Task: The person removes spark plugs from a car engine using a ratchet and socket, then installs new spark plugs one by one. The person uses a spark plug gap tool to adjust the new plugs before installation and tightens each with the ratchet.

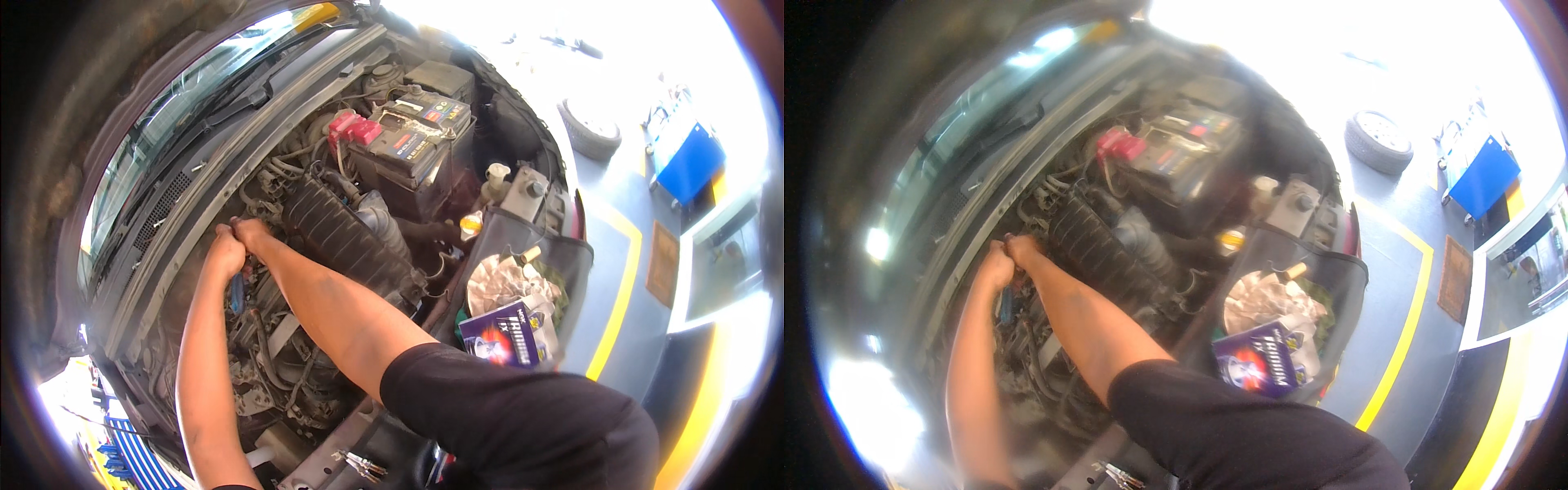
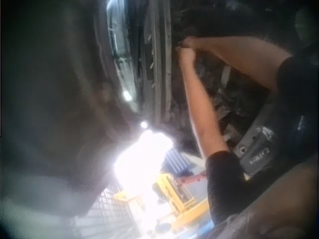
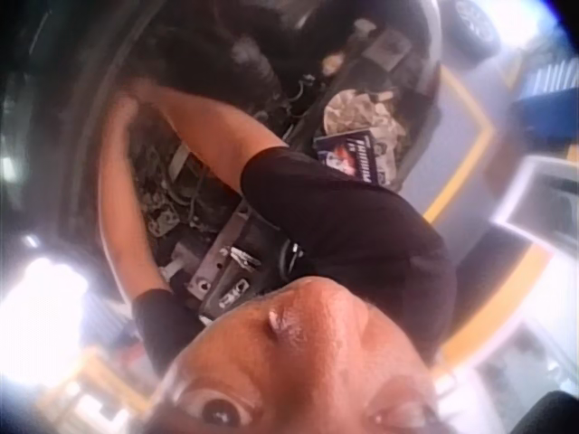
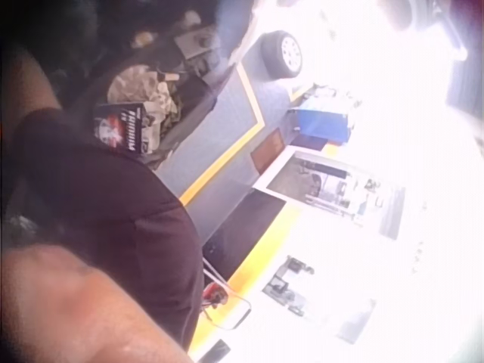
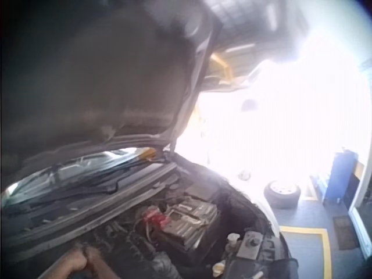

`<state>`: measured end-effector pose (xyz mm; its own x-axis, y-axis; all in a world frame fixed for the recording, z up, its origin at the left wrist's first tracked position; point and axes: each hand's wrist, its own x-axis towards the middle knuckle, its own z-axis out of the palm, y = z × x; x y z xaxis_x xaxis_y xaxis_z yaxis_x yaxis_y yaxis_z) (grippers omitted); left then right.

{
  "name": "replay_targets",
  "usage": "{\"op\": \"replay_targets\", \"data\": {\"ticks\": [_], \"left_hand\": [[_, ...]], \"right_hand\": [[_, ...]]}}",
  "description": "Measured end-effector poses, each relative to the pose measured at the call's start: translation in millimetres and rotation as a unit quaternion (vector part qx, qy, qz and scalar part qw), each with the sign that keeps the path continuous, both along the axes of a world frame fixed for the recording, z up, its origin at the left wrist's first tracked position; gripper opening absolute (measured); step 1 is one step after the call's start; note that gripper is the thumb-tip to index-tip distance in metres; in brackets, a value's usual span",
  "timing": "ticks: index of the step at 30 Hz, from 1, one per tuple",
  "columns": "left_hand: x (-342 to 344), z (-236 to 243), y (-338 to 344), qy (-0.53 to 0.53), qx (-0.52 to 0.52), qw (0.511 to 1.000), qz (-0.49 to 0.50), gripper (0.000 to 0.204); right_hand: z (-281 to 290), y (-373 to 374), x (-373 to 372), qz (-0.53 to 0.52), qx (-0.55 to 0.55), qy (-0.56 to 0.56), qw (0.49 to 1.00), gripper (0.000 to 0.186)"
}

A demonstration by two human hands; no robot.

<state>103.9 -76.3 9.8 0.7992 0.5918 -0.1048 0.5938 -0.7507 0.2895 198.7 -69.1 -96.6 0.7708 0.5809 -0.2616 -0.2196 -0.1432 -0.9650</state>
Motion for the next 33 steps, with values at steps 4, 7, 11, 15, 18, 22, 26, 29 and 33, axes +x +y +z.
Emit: {"op": "replay_targets", "data": {"ticks": [4, 7, 11, 15, 18, 22, 26, 29, 33], "left_hand": [[6.4, -11.4, 18.6, -0.051, 0.077, 0.986, -0.139, 0.047], [-49.2, -8.2, 46.0, -0.062, 0.087, 0.989, -0.099, 0.047], [-27.7, -7.6, 14.8, -0.114, 0.097, 0.982, -0.118, 0.045], [-38.8, -14.4, 16.7, -0.095, 0.105, 0.987, -0.08, 0.046], [-29.1, -6.6, -23.3, -0.14, -0.202, 0.966, 0.079, 0.048], [-21.0, -8.3, -8.9, -0.106, -0.134, 0.985, 0.034, 0.051], [-30.3, -10.3, 18.3, -0.043, 0.193, 0.97, -0.143, 0.049], [-42.9, -8.6, 38.8, -0.024, 0.216, 0.966, -0.139, 0.045], [-42.1, -14.5, 26.0, -0.007, 0.193, 0.977, -0.084, 0.041]], "right_hand": [[1.8, -10.4, 34.7, 0.015, 0.032, -0.026, 0.999, 0.067], [29.5, -16.8, -22.6, 0.156, 0.015, -0.025, 0.987, 0.077], [24.9, -20.7, -5.2, 0.025, -0.018, -0.081, 0.996, 0.086], [39.3, -36.6, -22.6, 0.099, 0.058, 0.031, 0.993, 0.086], [43.4, -42.6, -25.4, 0.123, 0.113, 0.052, 0.985, 0.085], [27.9, -30.3, -12.2, 0.128, 0.11, 0.055, 0.984, 0.079], [13.6, -15.1, -0.5, 0.077, 0.093, 0.01, 0.993, 0.079], [15.9, -13.3, -7.5, 0.115, 0.098, 0.006, 0.989, 0.082], [25.0, -24.0, -11.2, 0.113, 0.025, -0.056, 0.992, 0.084]]}}
